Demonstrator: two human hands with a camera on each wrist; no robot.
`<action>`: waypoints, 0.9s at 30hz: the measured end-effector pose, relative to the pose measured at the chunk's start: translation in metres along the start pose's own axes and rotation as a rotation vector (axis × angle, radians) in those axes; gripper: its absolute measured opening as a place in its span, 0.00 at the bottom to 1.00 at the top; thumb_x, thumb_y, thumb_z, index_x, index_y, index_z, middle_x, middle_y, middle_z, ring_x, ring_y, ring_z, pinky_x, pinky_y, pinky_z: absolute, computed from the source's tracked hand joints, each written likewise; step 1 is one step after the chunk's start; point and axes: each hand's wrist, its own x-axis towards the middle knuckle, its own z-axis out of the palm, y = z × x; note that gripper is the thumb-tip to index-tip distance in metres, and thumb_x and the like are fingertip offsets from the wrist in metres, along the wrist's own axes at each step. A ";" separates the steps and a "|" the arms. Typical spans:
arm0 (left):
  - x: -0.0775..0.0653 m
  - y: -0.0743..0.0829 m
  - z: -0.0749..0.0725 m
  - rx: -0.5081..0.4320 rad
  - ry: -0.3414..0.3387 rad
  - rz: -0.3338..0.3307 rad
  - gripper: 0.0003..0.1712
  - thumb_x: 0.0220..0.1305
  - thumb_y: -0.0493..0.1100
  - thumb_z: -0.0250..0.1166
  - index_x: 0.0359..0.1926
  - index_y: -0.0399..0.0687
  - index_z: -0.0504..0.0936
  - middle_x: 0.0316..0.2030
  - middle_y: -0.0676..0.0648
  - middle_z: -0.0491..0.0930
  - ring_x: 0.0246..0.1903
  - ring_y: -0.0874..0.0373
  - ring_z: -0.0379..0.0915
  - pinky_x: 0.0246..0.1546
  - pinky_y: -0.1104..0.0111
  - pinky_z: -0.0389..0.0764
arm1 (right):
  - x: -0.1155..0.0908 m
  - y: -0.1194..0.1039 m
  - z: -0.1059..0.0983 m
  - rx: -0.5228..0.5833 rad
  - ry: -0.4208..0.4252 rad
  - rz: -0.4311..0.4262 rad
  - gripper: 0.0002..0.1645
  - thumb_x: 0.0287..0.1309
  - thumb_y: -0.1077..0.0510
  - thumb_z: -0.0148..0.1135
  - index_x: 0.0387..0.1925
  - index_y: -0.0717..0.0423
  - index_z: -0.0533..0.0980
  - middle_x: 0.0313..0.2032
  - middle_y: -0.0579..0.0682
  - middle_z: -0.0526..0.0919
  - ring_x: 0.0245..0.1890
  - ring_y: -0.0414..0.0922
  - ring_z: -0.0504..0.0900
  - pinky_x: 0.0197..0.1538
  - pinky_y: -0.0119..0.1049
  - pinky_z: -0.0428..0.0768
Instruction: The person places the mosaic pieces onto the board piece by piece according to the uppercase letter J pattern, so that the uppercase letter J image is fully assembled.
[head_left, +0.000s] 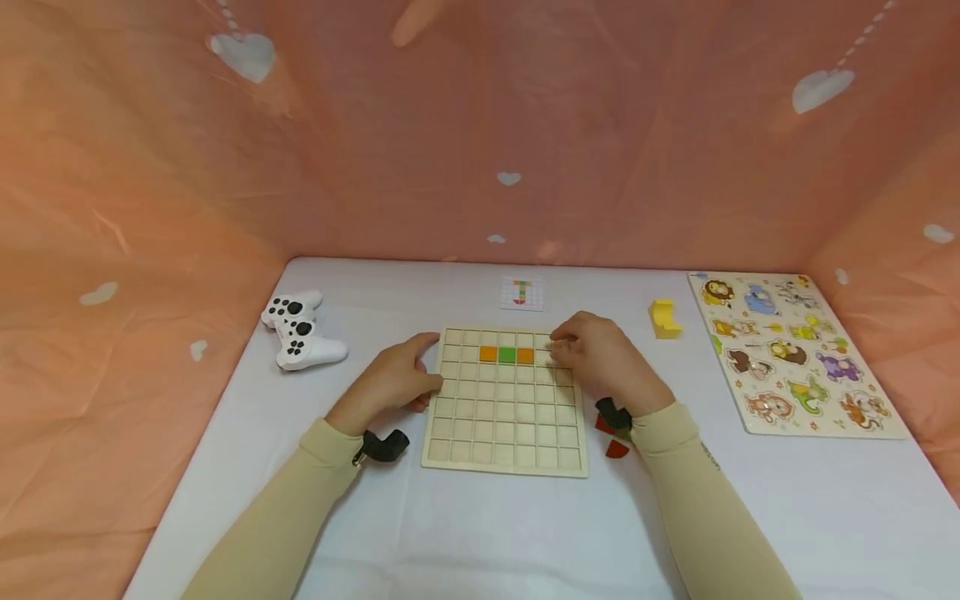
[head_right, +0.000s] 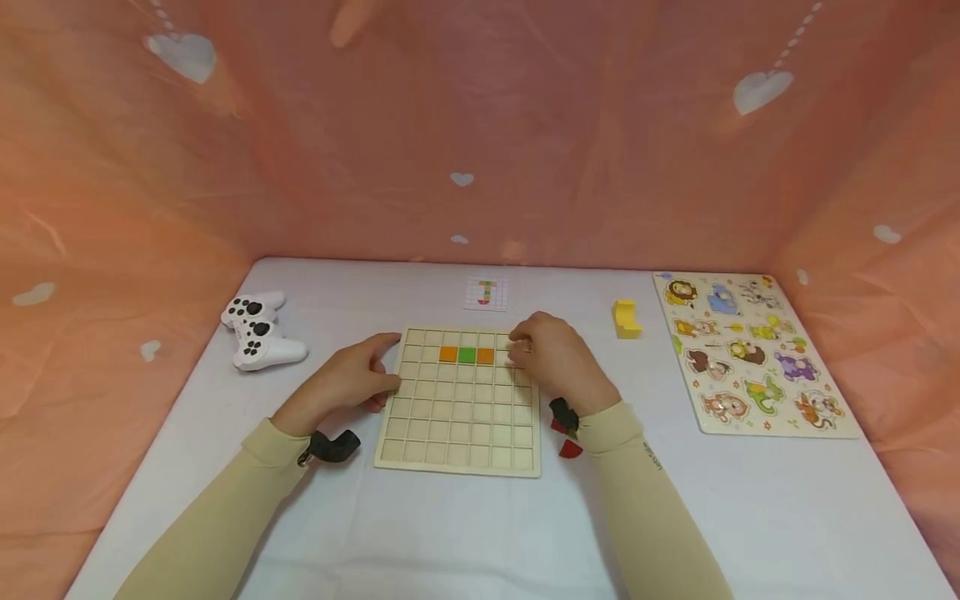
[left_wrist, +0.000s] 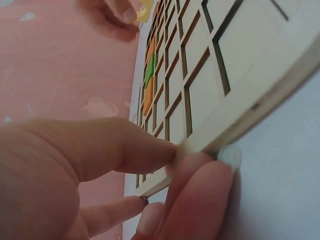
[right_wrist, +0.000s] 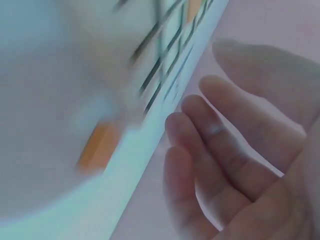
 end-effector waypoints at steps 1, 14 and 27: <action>0.000 0.000 -0.001 -0.003 -0.002 0.005 0.49 0.65 0.37 0.67 0.85 0.53 0.60 0.31 0.43 0.82 0.24 0.55 0.83 0.29 0.67 0.86 | -0.003 0.005 -0.004 0.005 0.009 0.022 0.17 0.72 0.52 0.68 0.56 0.56 0.87 0.54 0.51 0.86 0.53 0.52 0.85 0.59 0.53 0.85; 0.000 -0.003 -0.003 0.013 -0.010 0.016 0.48 0.67 0.37 0.65 0.85 0.50 0.59 0.30 0.43 0.81 0.24 0.55 0.83 0.29 0.66 0.87 | -0.018 0.049 -0.023 -0.007 0.026 0.091 0.17 0.71 0.56 0.67 0.56 0.56 0.87 0.55 0.55 0.88 0.56 0.55 0.84 0.64 0.57 0.82; -0.002 -0.003 0.001 -0.003 -0.010 0.043 0.49 0.64 0.36 0.64 0.85 0.49 0.59 0.28 0.44 0.81 0.22 0.55 0.82 0.28 0.65 0.86 | -0.017 0.051 -0.016 -0.050 0.012 0.079 0.15 0.69 0.58 0.70 0.54 0.59 0.88 0.54 0.58 0.87 0.56 0.56 0.82 0.66 0.59 0.81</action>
